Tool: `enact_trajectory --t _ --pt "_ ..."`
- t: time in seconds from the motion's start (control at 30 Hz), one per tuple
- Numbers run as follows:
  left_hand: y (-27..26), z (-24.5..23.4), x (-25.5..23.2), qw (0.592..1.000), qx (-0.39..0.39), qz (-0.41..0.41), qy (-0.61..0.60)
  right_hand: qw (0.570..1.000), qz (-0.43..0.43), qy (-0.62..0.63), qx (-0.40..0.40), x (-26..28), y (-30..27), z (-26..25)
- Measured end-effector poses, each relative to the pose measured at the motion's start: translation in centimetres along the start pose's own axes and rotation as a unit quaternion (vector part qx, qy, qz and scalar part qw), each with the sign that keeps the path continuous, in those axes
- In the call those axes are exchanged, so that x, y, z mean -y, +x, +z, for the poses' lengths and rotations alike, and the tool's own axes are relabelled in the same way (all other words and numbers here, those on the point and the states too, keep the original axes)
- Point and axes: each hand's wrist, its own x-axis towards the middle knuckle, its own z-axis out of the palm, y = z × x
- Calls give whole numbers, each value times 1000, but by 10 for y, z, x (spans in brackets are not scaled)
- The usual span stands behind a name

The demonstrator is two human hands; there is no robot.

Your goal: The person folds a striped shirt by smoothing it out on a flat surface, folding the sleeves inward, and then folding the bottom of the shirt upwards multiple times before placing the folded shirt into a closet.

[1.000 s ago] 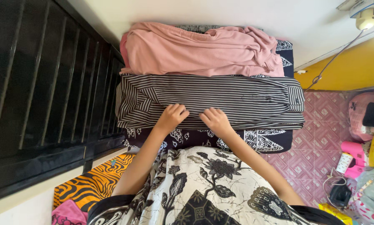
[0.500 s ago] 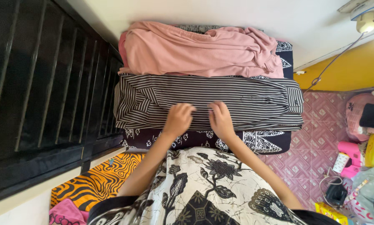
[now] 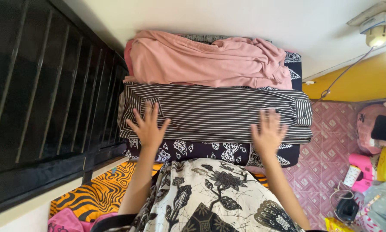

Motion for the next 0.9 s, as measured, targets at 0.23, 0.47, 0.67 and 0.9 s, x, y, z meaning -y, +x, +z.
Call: enact_trajectory --t 0.23,0.47,0.67,0.9 --pt "29 -28 -36 953 -183 -94 -225 997 8 -48 -59 24 9 13" --pt "22 27 -145 955 -30 162 -246 980 -196 33 1 144 31 31" --pt "40 33 -56 993 -22 34 -110 987 -141 58 46 108 33 17" --pt "84 21 38 982 -51 -149 -106 1000 -20 17 -12 56 26 19"
